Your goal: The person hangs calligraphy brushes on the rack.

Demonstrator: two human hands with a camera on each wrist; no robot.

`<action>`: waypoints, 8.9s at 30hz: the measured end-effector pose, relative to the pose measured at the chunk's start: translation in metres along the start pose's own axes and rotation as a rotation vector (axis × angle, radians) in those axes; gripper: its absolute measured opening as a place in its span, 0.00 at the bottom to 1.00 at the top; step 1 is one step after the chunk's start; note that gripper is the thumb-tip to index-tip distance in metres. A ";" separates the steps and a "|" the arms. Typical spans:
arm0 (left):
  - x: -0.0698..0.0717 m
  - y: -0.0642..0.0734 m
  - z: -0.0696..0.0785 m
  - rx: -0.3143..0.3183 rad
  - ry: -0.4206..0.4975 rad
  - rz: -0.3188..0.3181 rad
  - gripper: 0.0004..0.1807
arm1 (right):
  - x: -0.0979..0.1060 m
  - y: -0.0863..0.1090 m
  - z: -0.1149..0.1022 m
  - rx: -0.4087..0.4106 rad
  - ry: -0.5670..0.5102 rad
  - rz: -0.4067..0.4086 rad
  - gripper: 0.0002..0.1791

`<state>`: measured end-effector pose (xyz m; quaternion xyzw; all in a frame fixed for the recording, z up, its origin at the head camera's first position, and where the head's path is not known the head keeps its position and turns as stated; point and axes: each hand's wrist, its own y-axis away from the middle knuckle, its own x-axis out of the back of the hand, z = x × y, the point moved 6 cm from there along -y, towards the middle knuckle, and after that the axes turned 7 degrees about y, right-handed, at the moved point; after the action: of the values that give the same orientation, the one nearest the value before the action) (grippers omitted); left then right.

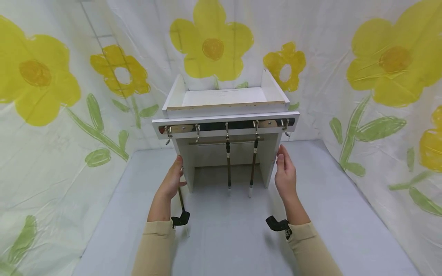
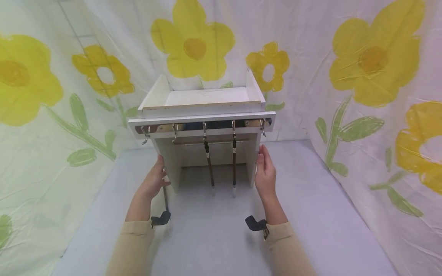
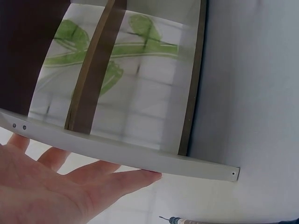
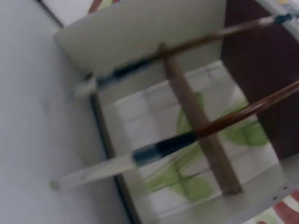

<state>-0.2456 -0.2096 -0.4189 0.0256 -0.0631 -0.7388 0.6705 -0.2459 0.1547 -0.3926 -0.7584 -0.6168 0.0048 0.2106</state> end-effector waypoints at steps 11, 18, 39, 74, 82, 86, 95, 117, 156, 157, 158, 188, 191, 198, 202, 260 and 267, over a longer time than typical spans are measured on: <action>0.007 -0.010 -0.017 0.010 -0.018 0.008 0.41 | -0.013 -0.005 0.030 -0.018 0.040 -0.061 0.27; 0.019 -0.013 -0.022 0.020 0.015 -0.004 0.46 | -0.016 -0.012 0.048 -0.020 0.045 -0.072 0.27; 0.057 0.005 -0.054 0.205 0.166 0.179 0.49 | -0.013 -0.023 0.075 0.020 0.099 -0.059 0.29; 0.056 -0.009 -0.123 0.299 -0.220 0.462 0.37 | -0.011 -0.026 0.067 -0.021 0.058 -0.139 0.29; 0.056 -0.009 -0.123 0.314 -0.224 0.448 0.34 | -0.013 -0.028 0.080 0.007 0.069 -0.116 0.30; 0.055 -0.005 -0.120 0.314 -0.225 0.439 0.33 | -0.013 -0.028 0.078 0.030 0.051 -0.113 0.30; 0.056 0.004 -0.111 0.307 -0.203 0.421 0.29 | -0.011 -0.026 0.077 0.018 0.074 -0.107 0.31; 0.061 0.017 -0.080 0.207 -0.077 0.415 0.38 | -0.012 -0.025 0.074 0.024 0.057 -0.110 0.30; 0.043 0.061 0.008 -0.142 -0.325 0.622 0.37 | -0.011 -0.027 0.075 0.015 0.043 -0.107 0.30; 0.042 0.064 0.011 -0.161 -0.334 0.639 0.37 | -0.011 -0.027 0.075 0.017 0.042 -0.108 0.30; 0.041 0.067 0.014 -0.181 -0.346 0.658 0.37 | -0.011 -0.028 0.075 0.019 0.041 -0.109 0.30; 0.021 0.104 0.063 -0.560 -0.373 0.775 0.31 | -0.012 -0.025 0.076 -0.004 0.039 -0.103 0.30; 0.017 0.107 0.067 -0.601 -0.369 0.771 0.31 | -0.012 -0.026 0.076 0.001 0.039 -0.101 0.30; 0.001 0.112 0.073 -0.675 -0.382 0.730 0.32 | -0.011 -0.025 0.069 -0.006 0.044 -0.110 0.28; -0.010 0.111 0.072 -0.669 -0.359 0.683 0.31 | -0.010 -0.023 0.060 -0.008 0.043 -0.119 0.27; -0.049 0.097 0.047 -0.488 -0.508 0.481 0.29 | -0.011 -0.027 0.076 -0.003 0.018 -0.111 0.30; -0.049 0.096 0.048 -0.487 -0.525 0.496 0.29 | -0.009 -0.021 0.051 -0.041 0.014 -0.140 0.28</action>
<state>-0.1518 -0.1673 -0.3613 -0.3381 -0.0596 -0.5301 0.7754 -0.2811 0.1657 -0.4350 -0.7175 -0.6669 -0.0277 0.1992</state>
